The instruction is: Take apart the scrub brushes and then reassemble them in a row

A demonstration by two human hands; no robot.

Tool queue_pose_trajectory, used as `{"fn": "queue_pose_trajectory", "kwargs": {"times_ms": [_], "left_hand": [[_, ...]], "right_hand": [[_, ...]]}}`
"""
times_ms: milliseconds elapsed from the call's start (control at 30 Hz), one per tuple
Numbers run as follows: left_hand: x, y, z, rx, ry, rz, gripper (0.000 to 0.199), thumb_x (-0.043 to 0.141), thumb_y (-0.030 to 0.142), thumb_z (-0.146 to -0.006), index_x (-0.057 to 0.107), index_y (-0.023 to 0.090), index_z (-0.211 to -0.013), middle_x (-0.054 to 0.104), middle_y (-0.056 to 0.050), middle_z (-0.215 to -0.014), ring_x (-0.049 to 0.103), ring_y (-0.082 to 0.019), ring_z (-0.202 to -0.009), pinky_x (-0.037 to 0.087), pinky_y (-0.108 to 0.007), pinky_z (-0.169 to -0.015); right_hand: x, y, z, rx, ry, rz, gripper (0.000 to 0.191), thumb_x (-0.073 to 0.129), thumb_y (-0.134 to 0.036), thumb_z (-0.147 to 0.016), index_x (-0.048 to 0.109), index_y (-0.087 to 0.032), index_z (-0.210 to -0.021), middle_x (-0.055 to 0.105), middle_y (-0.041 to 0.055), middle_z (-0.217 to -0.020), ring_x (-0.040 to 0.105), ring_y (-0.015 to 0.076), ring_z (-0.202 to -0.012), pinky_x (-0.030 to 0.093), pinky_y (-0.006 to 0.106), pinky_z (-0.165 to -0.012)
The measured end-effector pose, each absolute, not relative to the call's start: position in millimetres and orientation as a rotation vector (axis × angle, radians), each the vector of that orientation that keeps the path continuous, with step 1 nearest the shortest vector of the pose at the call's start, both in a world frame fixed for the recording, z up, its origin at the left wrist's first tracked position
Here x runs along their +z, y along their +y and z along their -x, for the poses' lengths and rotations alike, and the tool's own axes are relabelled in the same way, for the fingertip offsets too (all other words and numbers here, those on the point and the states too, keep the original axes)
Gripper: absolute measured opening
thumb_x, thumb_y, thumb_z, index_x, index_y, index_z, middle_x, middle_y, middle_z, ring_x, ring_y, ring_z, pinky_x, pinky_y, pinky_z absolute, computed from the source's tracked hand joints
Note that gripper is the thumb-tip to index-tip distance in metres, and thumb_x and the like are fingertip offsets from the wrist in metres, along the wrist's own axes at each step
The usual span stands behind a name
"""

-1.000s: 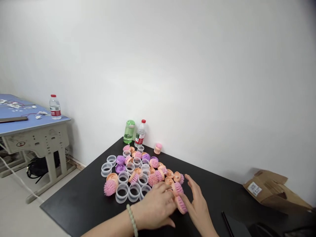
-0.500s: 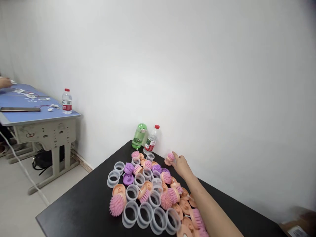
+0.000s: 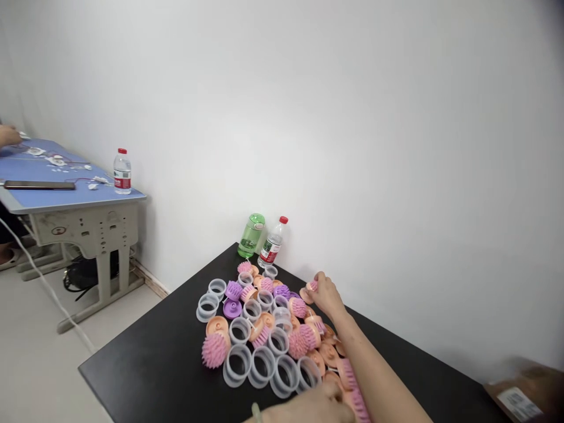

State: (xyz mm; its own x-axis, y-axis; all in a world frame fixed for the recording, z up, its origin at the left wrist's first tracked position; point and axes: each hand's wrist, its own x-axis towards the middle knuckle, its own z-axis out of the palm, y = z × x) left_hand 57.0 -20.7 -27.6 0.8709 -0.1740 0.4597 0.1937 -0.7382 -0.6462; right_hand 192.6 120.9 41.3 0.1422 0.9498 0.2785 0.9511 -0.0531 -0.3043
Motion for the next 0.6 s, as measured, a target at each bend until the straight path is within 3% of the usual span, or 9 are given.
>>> {"fn": "queue_pose_trajectory", "kwargs": {"times_ms": [67, 133, 200, 267, 333, 467, 600], "left_hand": [[-18, -21, -50, -0.843, -0.086, 2.491, 0.031, 0.059, 0.047, -0.092, 0.062, 0.023, -0.074, 0.062, -0.001, -0.07, 0.052, -0.017, -0.065, 0.049, -0.035, -0.067], [-5, -23, -39, -1.085, -0.239, 2.629, 0.032, 0.058, 0.048, -0.092, 0.059, 0.02, -0.078, 0.062, -0.002, -0.072, 0.054, -0.019, -0.073, 0.049, -0.039, -0.075], [7, -26, -27, -1.241, -0.489, 2.662, 0.026, 0.065, 0.042, -0.089, 0.059, 0.017, -0.089, 0.067, -0.007, -0.091, 0.057, -0.024, -0.087, 0.048, -0.043, -0.084], [16, -29, -19, -1.416, -0.638, 2.676, 0.038, 0.071, 0.039, -0.084, 0.056, 0.013, -0.108, 0.064, -0.015, -0.115, 0.056, -0.031, -0.107, 0.046, -0.047, -0.095], [20, -33, -16, -1.513, -0.675, 2.718, 0.053, 0.073, 0.04, -0.081, 0.049, 0.013, -0.12, 0.059, -0.018, -0.126, 0.053, -0.034, -0.117, 0.044, -0.052, -0.101], [19, -38, -21, -1.44, -0.698, 2.854, 0.047, 0.078, 0.042, -0.078, 0.051, 0.019, -0.108, 0.064, -0.012, -0.111, 0.059, -0.031, -0.103, 0.05, -0.049, -0.09], [17, -40, -25, -1.265, -0.699, 2.845, 0.037, 0.078, 0.033, -0.079, 0.052, 0.019, -0.101, 0.065, -0.008, -0.098, 0.059, -0.028, -0.092, 0.05, -0.048, -0.085]], "right_hand": [[48, 93, -203, 0.084, -1.768, 1.935, 0.049, 0.066, -0.025, -0.08, 0.051, -0.012, -0.126, 0.065, 0.014, -0.109, 0.062, 0.0291, -0.108, 0.046, 0.041, -0.095], [52, 57, -212, 0.188, -1.709, 1.859, 0.056, 0.063, -0.034, -0.081, 0.046, -0.015, -0.131, 0.067, 0.0116, -0.108, 0.065, 0.0278, -0.104, 0.049, 0.041, -0.093], [52, 15, -218, 0.309, -1.655, 1.784, 0.053, 0.06, -0.044, -0.081, 0.05, -0.018, -0.127, 0.069, 0.0097, -0.108, 0.069, 0.0263, -0.098, 0.054, 0.038, -0.086], [47, -28, -219, 0.462, -1.601, 1.673, 0.051, 0.058, -0.053, -0.083, 0.055, -0.019, -0.121, 0.071, 0.0088, -0.11, 0.07, 0.0255, -0.099, 0.056, 0.035, -0.083], [39, -63, -215, 0.756, -1.412, 1.436, 0.052, 0.069, -0.056, -0.077, 0.061, -0.019, -0.113, 0.072, 0.0087, -0.107, 0.069, 0.0273, -0.099, 0.055, 0.036, -0.083], [18, -94, -204, 0.923, -1.222, 1.194, 0.048, 0.08, -0.055, -0.071, 0.067, -0.018, -0.098, 0.07, 0.0044, -0.085, 0.064, 0.0223, -0.079, 0.052, 0.032, -0.071], [2, -95, -201, 0.943, -1.18, 1.079, 0.044, 0.084, -0.049, -0.07, 0.067, -0.02, -0.098, 0.067, 0.0029, -0.088, 0.062, 0.0205, -0.081, 0.05, 0.03, -0.073]]}}
